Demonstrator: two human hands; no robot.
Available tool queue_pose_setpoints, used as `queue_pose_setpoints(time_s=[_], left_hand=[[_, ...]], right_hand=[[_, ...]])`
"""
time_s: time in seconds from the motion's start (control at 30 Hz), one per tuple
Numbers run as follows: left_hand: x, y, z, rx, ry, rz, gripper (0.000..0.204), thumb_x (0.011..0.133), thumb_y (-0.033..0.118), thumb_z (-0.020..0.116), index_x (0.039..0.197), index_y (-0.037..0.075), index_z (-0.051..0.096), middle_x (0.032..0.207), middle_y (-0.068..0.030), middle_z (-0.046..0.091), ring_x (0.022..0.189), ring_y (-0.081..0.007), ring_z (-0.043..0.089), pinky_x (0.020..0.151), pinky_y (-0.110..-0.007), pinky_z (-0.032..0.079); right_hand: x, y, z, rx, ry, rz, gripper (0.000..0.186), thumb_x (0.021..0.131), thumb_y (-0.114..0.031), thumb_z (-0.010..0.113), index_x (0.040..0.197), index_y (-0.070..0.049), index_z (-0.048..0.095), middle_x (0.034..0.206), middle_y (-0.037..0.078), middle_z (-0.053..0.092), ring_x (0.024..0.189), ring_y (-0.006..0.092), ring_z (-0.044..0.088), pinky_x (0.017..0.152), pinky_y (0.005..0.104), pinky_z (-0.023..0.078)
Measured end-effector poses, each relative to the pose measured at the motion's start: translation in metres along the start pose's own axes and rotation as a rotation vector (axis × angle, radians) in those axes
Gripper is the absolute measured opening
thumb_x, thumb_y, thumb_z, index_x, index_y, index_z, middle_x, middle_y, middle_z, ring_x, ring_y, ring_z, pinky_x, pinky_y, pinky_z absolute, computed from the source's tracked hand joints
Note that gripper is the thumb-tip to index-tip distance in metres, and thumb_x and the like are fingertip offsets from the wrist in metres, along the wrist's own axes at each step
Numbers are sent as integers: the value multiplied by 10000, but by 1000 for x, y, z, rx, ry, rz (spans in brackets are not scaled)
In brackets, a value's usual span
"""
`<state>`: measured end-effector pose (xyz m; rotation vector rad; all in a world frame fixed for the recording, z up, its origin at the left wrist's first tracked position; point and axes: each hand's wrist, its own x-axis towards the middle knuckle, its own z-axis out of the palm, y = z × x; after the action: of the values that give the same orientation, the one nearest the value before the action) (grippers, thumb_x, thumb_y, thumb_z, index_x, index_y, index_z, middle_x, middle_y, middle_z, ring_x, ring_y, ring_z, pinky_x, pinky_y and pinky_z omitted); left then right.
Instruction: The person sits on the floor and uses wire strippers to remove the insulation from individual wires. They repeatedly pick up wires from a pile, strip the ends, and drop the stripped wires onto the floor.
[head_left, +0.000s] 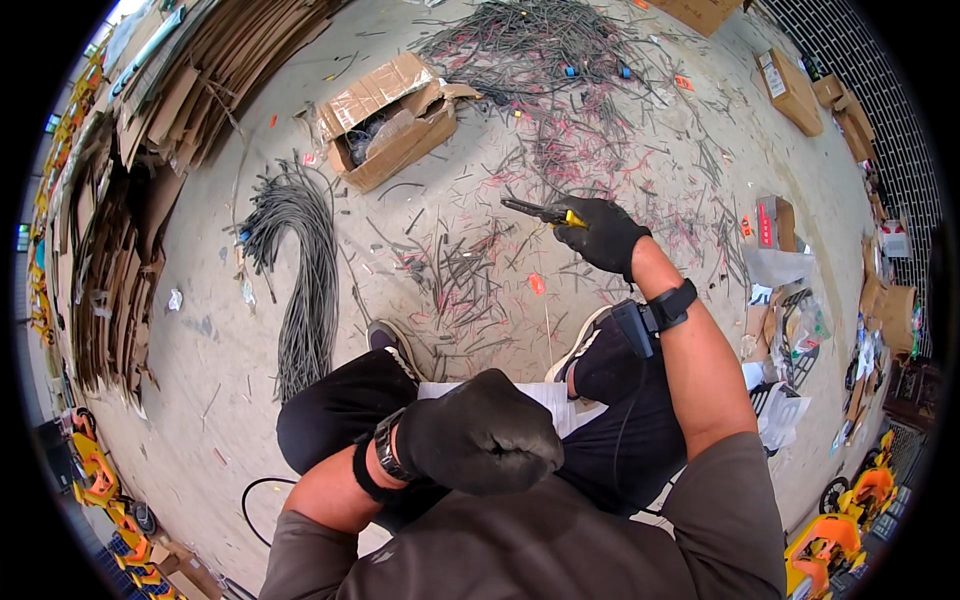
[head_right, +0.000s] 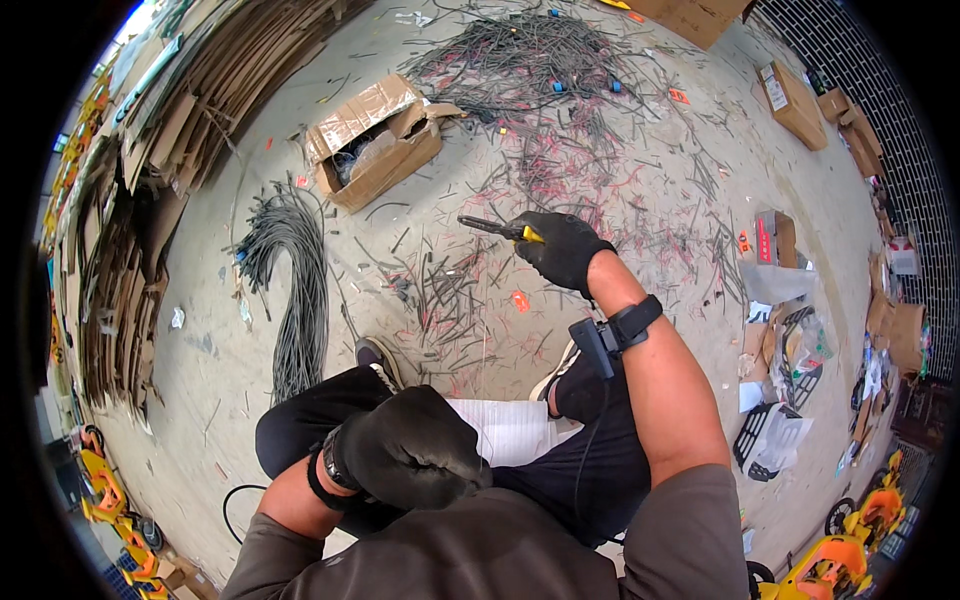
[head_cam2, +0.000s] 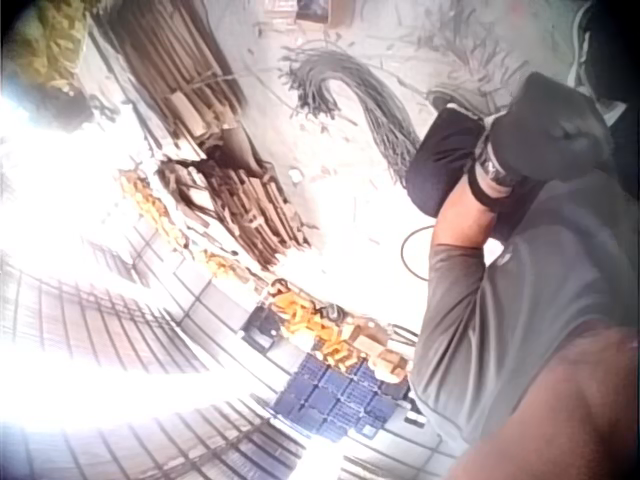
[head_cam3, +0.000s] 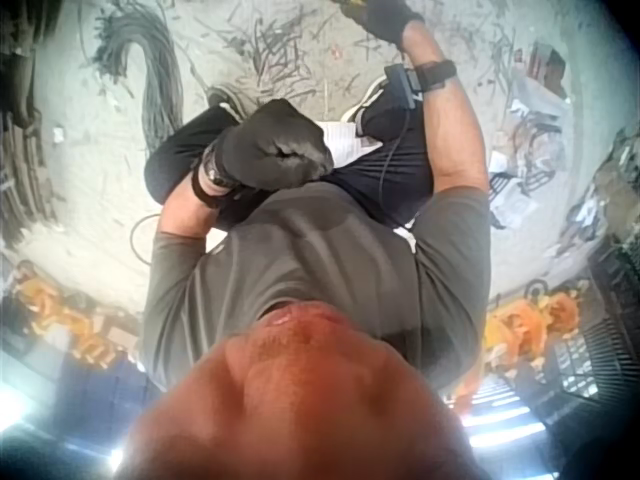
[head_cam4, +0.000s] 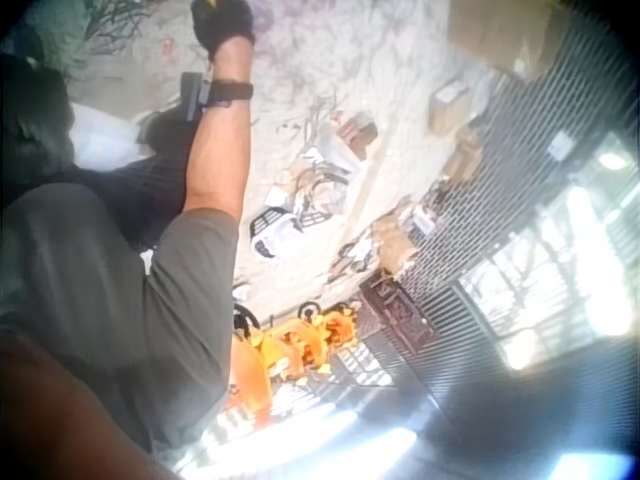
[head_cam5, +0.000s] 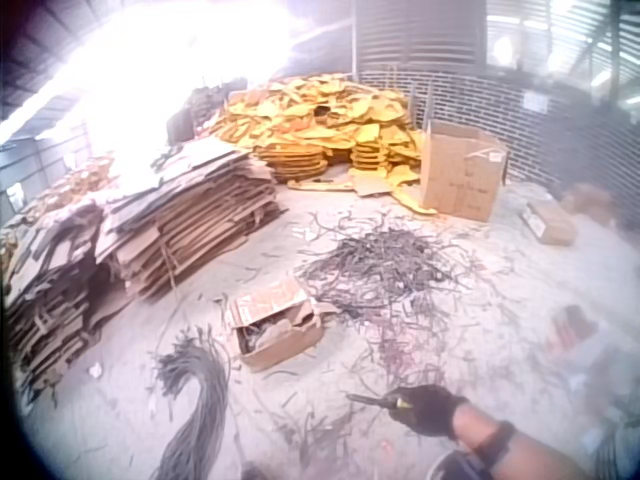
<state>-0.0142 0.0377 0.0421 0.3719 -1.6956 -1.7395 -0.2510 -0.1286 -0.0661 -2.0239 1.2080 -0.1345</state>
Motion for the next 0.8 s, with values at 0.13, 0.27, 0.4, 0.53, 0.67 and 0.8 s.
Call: queue_pose_setpoints(time_s=[0.13,0.27,0.4,0.53,0.67,0.8], left_hand=[[0,0,1,7,-37,19,79,844,114,675,888,56,706,755,-69,683,653,-261,671,578,-336,510],[4,1,6,-18,-84,67,72,829,80,684,893,52,702,755,-68,685,645,-257,671,570,-337,510],[4,5,8,-23,-68,98,94,810,43,689,903,45,703,748,-70,691,636,-246,678,557,-332,514],[6,10,6,-20,-63,106,114,803,26,683,913,40,709,720,-73,690,618,-239,682,549,-328,520],[7,11,7,-39,-43,117,126,804,-2,666,914,36,713,704,-72,687,609,-235,682,543,-326,520],[6,9,7,-74,-56,107,124,814,-13,650,910,32,714,703,-74,687,610,-234,683,537,-329,518]], right_hand=[[-1,-2,-1,3,-8,18,311,896,-245,640,1156,-75,644,1004,181,683,939,356,649,823,413,499],[1,12,3,-15,32,43,314,895,-257,637,1154,-80,645,1002,177,681,933,346,649,821,408,497],[3,10,-3,-32,-17,110,325,895,-283,631,1154,-87,644,1009,181,680,939,349,646,825,415,494],[6,16,0,-80,-21,114,336,899,-305,620,1165,-100,640,1045,186,678,973,361,642,841,430,493],[8,17,4,-97,7,128,338,898,-310,619,1168,-107,637,1055,188,680,994,372,640,853,442,495],[11,26,9,-75,54,85,322,891,-297,629,1147,-102,640,1014,190,687,969,376,645,843,453,495]])
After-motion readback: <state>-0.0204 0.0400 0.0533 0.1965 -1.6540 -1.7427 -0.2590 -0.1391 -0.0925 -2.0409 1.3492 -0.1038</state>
